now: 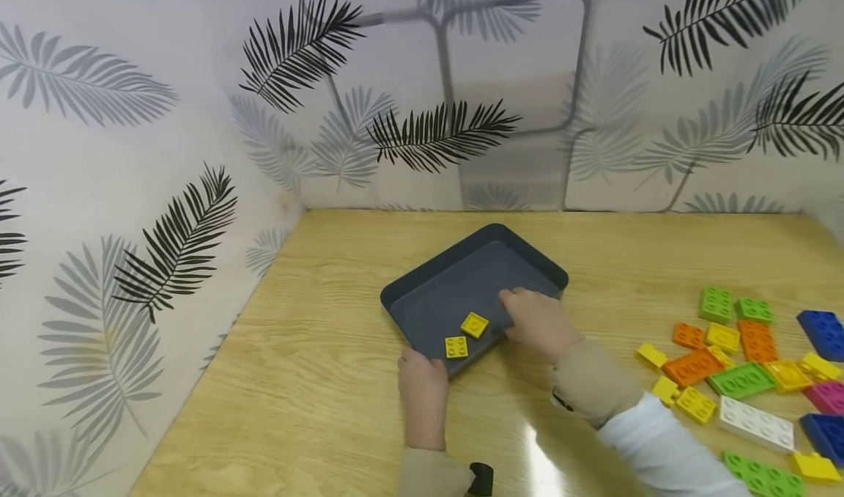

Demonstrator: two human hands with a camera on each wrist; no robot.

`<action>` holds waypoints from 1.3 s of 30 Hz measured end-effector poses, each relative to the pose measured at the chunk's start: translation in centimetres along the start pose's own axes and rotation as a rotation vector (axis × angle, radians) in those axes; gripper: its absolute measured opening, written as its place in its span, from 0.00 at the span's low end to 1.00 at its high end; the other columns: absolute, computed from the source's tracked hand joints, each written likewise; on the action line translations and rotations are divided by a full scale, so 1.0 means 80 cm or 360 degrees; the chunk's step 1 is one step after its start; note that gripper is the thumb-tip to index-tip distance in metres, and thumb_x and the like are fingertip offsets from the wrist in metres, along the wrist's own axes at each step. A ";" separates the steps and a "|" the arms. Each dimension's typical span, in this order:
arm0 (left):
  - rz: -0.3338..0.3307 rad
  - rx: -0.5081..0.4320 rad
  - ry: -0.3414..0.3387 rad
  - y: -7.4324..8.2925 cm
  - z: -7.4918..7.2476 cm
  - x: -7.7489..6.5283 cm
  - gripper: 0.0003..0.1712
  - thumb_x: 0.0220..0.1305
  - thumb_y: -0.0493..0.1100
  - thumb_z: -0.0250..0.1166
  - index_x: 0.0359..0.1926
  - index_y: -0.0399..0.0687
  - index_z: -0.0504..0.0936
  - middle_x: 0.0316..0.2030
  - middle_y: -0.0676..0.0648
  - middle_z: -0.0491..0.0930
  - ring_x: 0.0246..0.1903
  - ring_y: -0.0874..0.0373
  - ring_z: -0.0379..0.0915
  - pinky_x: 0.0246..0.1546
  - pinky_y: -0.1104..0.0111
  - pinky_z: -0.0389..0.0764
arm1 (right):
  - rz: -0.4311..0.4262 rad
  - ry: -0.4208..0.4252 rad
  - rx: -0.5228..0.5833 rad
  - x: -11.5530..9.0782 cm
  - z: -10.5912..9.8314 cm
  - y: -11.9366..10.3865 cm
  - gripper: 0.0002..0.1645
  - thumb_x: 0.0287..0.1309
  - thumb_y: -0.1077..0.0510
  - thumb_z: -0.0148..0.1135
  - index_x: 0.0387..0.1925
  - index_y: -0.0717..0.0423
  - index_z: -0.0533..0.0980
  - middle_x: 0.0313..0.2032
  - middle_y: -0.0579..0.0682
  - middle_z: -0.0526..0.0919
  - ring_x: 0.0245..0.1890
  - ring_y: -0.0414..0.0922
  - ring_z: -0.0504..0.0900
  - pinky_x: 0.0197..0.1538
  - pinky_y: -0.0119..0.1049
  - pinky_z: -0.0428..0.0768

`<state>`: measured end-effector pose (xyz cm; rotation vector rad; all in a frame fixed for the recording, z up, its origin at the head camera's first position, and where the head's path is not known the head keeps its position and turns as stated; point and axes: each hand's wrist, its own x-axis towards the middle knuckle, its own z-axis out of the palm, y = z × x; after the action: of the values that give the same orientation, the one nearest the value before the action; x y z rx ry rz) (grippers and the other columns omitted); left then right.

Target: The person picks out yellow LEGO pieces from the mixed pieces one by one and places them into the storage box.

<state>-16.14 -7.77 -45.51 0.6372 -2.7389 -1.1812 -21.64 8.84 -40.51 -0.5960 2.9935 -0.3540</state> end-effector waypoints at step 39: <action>0.0021 -0.0016 0.0013 0.002 0.002 -0.006 0.24 0.58 0.32 0.55 0.50 0.17 0.61 0.39 0.28 0.68 0.40 0.35 0.72 0.39 0.52 0.74 | 0.0414 -0.0086 0.0232 -0.114 -0.008 0.169 0.11 0.44 0.65 0.62 0.29 0.70 0.71 0.26 0.59 0.75 0.25 0.50 0.71 0.29 0.45 0.71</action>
<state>-15.81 -7.36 -45.52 0.6202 -2.7245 -1.1864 -18.31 24.65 -42.94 -0.1961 2.9105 -0.5198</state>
